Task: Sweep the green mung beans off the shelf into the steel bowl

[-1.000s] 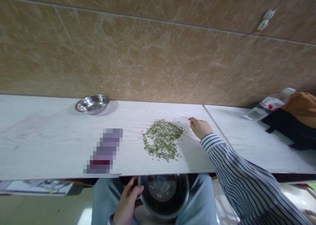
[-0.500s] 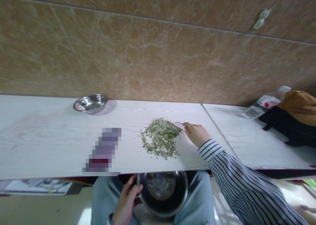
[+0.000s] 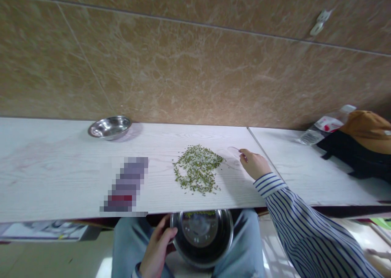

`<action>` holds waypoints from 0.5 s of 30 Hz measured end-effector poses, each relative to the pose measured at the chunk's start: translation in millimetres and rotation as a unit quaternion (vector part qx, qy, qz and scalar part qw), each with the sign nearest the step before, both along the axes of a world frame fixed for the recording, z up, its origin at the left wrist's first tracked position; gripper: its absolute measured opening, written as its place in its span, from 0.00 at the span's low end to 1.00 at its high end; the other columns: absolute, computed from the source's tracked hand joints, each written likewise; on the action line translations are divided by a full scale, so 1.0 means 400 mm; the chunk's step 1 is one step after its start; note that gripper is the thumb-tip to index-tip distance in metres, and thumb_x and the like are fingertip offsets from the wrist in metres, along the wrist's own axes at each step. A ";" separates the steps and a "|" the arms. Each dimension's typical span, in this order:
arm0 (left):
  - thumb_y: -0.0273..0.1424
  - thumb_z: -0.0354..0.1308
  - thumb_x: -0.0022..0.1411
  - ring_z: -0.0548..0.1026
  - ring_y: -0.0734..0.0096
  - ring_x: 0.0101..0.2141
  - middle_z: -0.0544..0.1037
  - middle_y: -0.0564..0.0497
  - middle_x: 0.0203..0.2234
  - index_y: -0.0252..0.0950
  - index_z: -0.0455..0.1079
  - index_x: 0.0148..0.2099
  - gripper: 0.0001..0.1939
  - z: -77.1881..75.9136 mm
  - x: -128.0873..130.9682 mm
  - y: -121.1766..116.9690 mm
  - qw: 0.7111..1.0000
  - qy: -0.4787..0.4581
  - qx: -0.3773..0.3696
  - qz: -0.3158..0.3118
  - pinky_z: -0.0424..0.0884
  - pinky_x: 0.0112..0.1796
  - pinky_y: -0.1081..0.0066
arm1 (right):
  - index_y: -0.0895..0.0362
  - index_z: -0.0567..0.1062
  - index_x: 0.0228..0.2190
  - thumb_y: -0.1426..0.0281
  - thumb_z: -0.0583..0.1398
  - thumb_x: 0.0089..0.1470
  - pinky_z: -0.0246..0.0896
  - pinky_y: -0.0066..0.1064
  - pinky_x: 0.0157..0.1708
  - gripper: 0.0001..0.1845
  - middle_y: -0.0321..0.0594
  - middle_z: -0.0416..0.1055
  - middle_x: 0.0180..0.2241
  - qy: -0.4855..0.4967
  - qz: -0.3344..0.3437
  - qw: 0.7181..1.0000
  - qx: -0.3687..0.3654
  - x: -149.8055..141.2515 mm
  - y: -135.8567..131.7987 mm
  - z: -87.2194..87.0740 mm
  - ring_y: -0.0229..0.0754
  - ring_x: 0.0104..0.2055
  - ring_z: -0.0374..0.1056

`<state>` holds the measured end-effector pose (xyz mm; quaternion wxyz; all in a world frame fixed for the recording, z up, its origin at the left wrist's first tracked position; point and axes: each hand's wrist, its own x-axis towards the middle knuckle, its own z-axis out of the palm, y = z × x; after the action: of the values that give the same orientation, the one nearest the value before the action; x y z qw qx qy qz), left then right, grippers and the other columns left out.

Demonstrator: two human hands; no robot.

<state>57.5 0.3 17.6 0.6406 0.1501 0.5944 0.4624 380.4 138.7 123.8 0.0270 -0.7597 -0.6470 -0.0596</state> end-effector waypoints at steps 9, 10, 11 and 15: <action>0.34 0.66 0.43 0.79 0.58 0.32 0.83 0.48 0.29 0.34 0.72 0.50 0.29 -0.002 -0.001 0.000 1.000 -0.009 0.010 0.000 0.69 0.27 0.69 | 0.55 0.74 0.51 0.68 0.51 0.61 0.63 0.30 0.38 0.21 0.44 0.80 0.35 0.011 -0.001 1.000 -0.007 -0.014 -0.009 -0.008 0.44 0.38 0.75; 0.34 0.66 0.42 0.79 0.58 0.32 0.83 0.48 0.29 0.34 0.73 0.50 0.29 -0.002 -0.001 -0.001 1.000 -0.008 0.009 0.001 0.69 0.27 0.69 | 0.55 0.75 0.51 0.68 0.51 0.61 0.63 0.30 0.37 0.21 0.44 0.80 0.35 0.012 0.000 1.000 -0.008 -0.016 -0.010 -0.007 0.44 0.38 0.75; 0.35 0.66 0.42 0.79 0.58 0.33 0.83 0.48 0.30 0.34 0.73 0.50 0.29 -0.002 -0.001 -0.001 1.000 -0.006 0.009 0.001 0.68 0.27 0.69 | 0.55 0.75 0.51 0.68 0.51 0.61 0.63 0.30 0.37 0.21 0.44 0.80 0.35 0.014 0.001 1.000 -0.010 -0.018 -0.011 -0.006 0.44 0.38 0.75; 0.35 0.66 0.43 0.79 0.58 0.33 0.83 0.48 0.31 0.35 0.74 0.49 0.28 -0.001 -0.001 -0.002 1.000 -0.005 0.009 -0.004 0.68 0.28 0.69 | 0.55 0.74 0.51 0.69 0.50 0.61 0.63 0.30 0.37 0.20 0.44 0.80 0.37 0.019 0.008 1.000 -0.015 -0.025 -0.016 -0.002 0.45 0.38 0.75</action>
<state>57.1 -0.4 17.2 0.6436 0.1561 0.5864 0.4664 370.3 132.4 122.9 0.0286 -0.7561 -0.6529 -0.0349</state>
